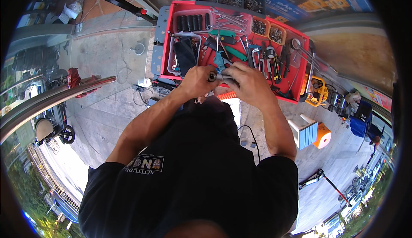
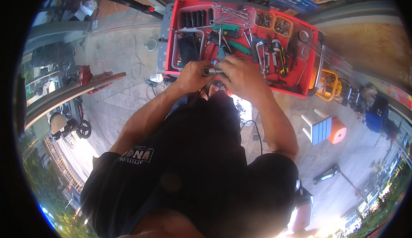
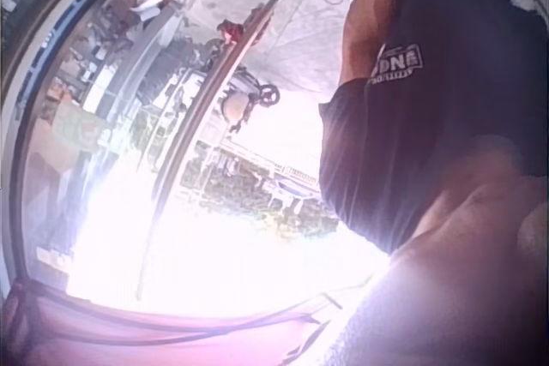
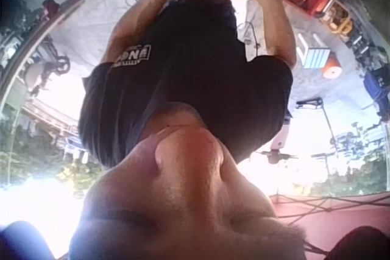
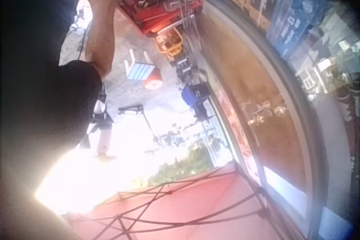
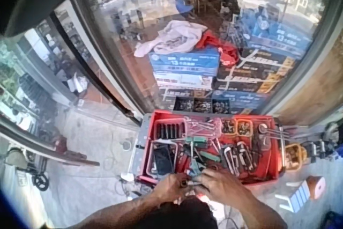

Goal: The person retrieves a wrench from a tool cart, then sits on the floor to assemble a scooter frame. They use a hammer to seat a bearing, insert a metal rod into the frame, and attach the frame to the scooter's suspension system.

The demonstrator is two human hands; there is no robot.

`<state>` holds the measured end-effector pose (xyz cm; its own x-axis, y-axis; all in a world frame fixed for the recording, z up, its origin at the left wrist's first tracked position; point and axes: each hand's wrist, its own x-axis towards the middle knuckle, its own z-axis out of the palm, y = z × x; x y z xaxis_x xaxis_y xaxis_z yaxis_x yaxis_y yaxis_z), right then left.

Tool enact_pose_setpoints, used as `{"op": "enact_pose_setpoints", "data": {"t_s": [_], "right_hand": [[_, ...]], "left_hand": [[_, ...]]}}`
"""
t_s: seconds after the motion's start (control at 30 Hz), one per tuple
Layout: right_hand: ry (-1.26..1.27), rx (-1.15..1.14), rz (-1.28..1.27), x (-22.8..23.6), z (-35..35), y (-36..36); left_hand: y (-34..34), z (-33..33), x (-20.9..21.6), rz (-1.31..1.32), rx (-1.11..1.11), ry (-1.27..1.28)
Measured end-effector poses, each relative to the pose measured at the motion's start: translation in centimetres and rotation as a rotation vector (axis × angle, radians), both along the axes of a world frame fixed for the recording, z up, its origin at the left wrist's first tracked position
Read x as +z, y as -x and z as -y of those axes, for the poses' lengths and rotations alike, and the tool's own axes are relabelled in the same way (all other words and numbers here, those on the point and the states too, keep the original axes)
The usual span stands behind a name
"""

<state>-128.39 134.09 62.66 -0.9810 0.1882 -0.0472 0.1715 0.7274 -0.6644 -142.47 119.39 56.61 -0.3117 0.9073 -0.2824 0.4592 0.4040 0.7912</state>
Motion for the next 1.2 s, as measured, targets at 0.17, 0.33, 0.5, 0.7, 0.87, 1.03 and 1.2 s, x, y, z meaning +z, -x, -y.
{"op": "enact_pose_setpoints", "data": {"t_s": [0.17, 0.33, 0.5, 0.7, 0.87, 1.03, 1.2], "right_hand": [[-0.138, 0.116, 0.037, 1.1, 0.7, 1.5], [-0.247, 0.212, 0.147, 1.5, 1.2, 2.4], [-0.294, 0.279, 0.262, 1.8, 1.9, 3.4], [-0.268, 0.317, 0.292, 1.2, 1.9, 4.0], [-0.249, 0.281, 0.206, -1.0, 2.9, 3.8], [-0.061, 0.263, 0.11, -3.3, 2.6, 2.8], [0.012, 0.191, 0.03, -3.9, 3.6, 0.9]], "left_hand": [[0.1, 0.2, 0.5, -0.07, -0.033, -0.056], [0.0, 0.4, 0.7, -0.031, -0.075, 0.062], [-0.3, 0.5, 0.5, -0.035, -0.119, 0.1], [-0.6, 0.8, -0.1, -0.165, -0.088, 0.168], [-1.0, 1.4, -0.6, -0.245, -0.06, 0.241], [0.2, 2.9, 0.1, -0.053, -0.067, 0.146], [0.9, 4.5, 0.2, -0.065, -0.196, 0.103]]}}
